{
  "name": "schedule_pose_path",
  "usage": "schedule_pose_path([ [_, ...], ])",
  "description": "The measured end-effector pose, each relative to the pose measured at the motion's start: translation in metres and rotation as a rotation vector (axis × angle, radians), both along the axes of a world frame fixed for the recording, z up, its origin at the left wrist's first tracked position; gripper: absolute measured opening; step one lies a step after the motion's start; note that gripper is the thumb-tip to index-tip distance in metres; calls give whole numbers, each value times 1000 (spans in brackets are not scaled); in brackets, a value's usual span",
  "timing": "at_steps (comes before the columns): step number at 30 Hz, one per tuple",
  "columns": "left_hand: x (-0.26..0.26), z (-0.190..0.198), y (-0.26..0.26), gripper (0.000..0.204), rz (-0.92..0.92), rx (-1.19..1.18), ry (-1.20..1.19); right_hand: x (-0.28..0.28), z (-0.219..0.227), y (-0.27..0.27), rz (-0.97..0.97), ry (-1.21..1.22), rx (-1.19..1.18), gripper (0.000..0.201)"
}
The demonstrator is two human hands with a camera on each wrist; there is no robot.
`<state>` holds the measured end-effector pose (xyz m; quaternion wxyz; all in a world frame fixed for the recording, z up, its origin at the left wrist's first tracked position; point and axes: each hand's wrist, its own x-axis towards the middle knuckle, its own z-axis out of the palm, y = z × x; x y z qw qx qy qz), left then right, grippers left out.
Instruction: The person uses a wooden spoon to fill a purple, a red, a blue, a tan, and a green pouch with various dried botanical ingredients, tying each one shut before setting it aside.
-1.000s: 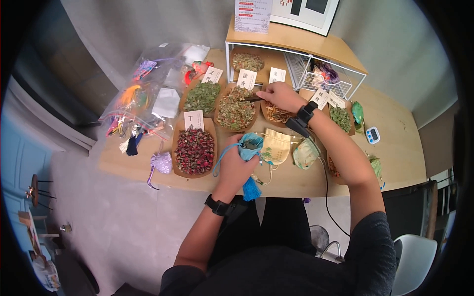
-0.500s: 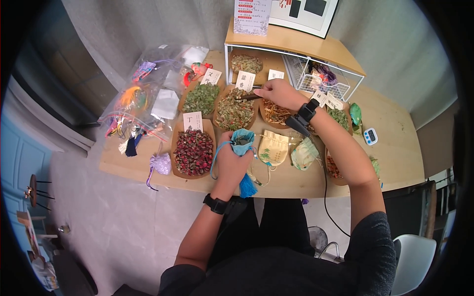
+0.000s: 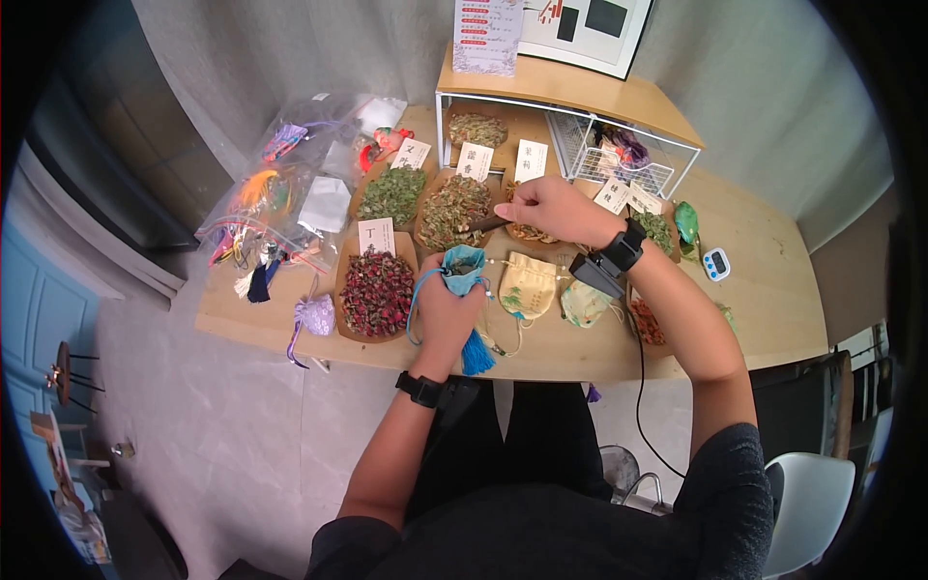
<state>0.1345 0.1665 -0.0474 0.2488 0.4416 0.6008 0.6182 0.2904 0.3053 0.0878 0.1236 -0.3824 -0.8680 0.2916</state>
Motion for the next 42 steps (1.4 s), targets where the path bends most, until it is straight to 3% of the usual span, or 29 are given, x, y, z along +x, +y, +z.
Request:
schedule_pose_path([
  [4,0,-4,1,45,15,32,28,3,4,-17,20,-68,5,50],
  [10,-1,-4,0,47,3,34,74,-2,6,-30,57,-121,256,44],
  [16,-2,-10,3,46,6,68,101,-10,12,-53,326,-87,1000,19],
  [19,-2,-11,3,46,-6,56,90,-10,24,-63,470,-221,1180,12],
  [22,-3,-10,2,45,-6,68,90,-7,28,-66,527,-185,1329,11],
  [25,-2,-10,2,44,-15,90,59,1,37,-63,458,-142,1212,12],
  [29,-2,-13,3,44,-13,45,62,14,36,-34,117,-6,803,24],
  [33,-2,-10,1,46,-23,-1,35,19,10,-4,-181,-204,544,34],
  [39,-1,-9,1,42,12,55,133,11,-5,13,-245,-412,340,35],
  [42,-1,-5,-2,45,-28,11,79,7,-9,17,-235,-413,363,35],
])
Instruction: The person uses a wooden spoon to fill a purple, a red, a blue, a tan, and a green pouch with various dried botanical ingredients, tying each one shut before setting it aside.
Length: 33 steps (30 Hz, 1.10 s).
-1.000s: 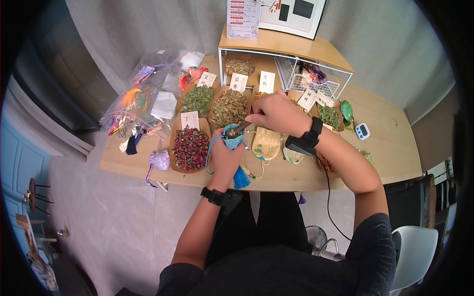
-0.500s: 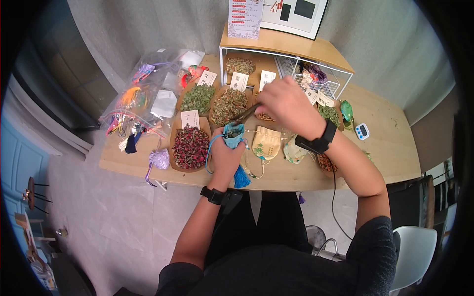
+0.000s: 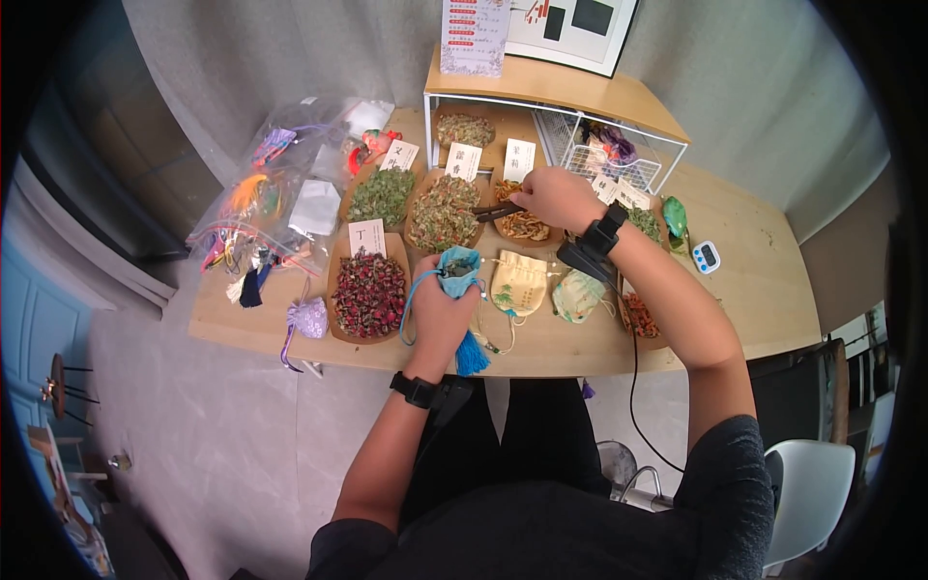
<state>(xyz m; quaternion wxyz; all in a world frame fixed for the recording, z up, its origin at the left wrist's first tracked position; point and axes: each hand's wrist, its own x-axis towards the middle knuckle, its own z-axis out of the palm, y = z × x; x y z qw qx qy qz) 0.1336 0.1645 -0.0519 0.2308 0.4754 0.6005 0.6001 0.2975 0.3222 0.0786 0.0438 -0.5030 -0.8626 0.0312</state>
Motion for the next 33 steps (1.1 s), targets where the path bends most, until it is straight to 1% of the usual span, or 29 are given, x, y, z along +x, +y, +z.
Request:
schedule_pose_path([
  [3,1,3,-1,46,-22,-24,-28,-8,-3,2,-19,-39,-27,35],
  [7,1,3,-2,45,-21,-30,-43,-11,-12,5,-21,24,-110,37],
  [9,1,0,0,45,14,16,29,-12,-18,8,-51,73,-172,37],
  [13,1,-5,2,44,40,24,82,-12,-25,7,-43,98,-155,37],
  [24,2,1,0,44,35,25,86,-22,-34,-1,-36,83,-64,40],
  [31,1,1,0,43,21,23,68,-21,-39,9,-72,182,-174,43],
  [33,2,5,-3,45,-8,-12,22,-21,-40,11,-76,202,-188,44],
])
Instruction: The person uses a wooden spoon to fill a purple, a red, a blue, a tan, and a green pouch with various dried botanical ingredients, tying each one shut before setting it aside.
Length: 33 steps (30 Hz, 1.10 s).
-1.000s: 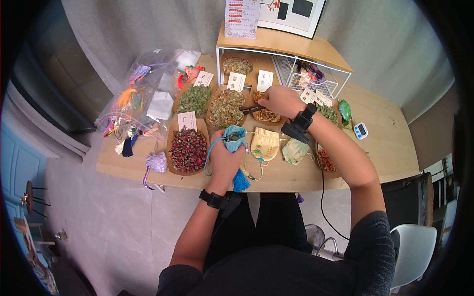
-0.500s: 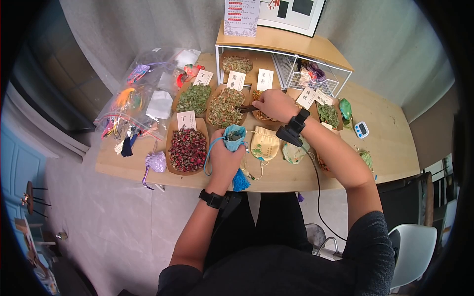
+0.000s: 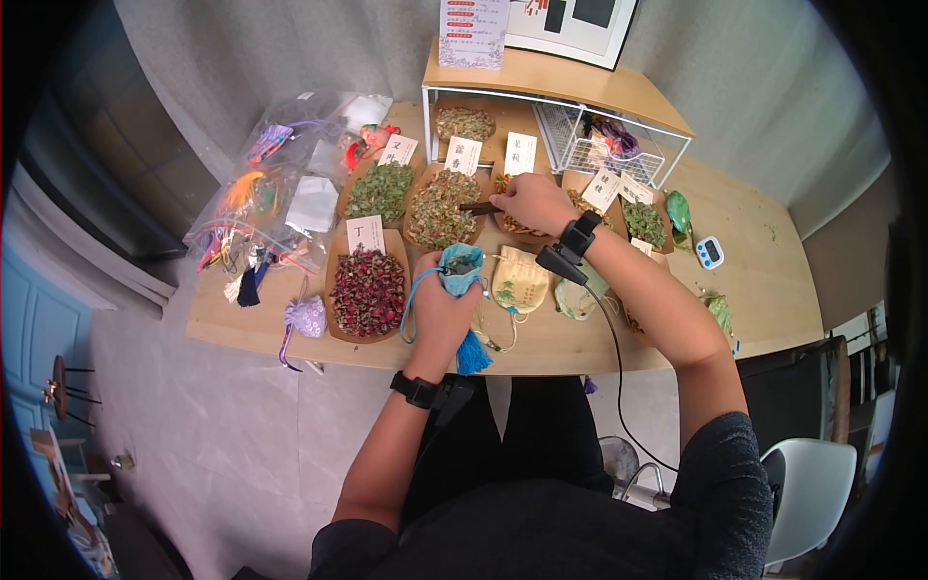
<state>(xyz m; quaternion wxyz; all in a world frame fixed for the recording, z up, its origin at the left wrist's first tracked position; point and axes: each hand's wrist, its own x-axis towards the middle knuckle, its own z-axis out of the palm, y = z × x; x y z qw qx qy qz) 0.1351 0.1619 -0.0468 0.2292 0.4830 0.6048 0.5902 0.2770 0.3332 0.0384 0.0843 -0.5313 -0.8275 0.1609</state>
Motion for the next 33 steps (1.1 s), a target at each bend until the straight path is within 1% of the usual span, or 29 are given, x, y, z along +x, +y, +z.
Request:
schedule_pose_path([
  [3,0,1,-1,46,-14,-21,-19,-3,5,-2,-56,8,-55,46],
  [7,0,-5,2,44,26,38,65,-5,-8,5,-25,-27,23,51],
  [12,0,-1,0,46,-9,-12,-8,-3,-12,14,21,-26,24,55],
  [16,0,0,0,47,-29,-28,-34,1,-12,18,51,31,-4,54],
  [22,0,-2,0,48,-18,-24,-10,7,-16,26,61,122,-13,55],
  [27,1,-1,1,45,33,23,47,9,-19,36,60,132,20,57],
  [30,0,-4,2,45,36,28,62,8,-6,35,63,157,-54,58],
  [33,1,-1,1,45,36,34,56,9,-7,39,42,207,-30,57],
])
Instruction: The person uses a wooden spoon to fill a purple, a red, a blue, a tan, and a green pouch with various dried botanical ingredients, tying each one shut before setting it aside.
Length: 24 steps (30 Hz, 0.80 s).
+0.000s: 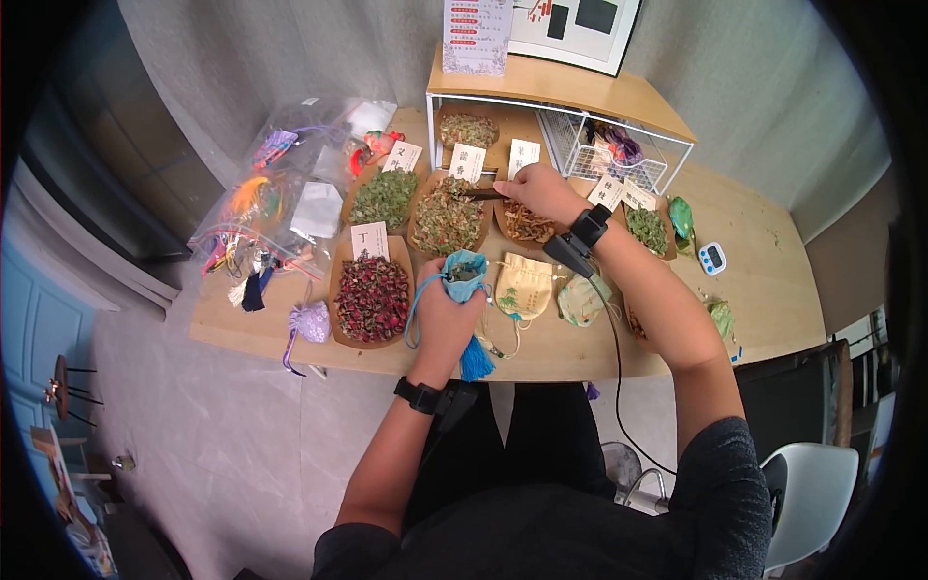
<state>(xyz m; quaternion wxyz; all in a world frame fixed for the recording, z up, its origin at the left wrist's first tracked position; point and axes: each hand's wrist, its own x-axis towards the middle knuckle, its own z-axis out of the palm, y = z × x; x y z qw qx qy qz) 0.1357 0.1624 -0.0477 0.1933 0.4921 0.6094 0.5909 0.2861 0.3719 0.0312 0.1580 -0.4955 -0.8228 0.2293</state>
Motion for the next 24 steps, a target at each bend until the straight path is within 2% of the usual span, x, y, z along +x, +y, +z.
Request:
schedule_pose_path([
  [12,-2,-6,3,44,31,10,43,-3,17,-17,49,-27,-1,54],
  [24,-3,-11,5,46,54,41,72,8,53,-57,105,68,-37,53],
])
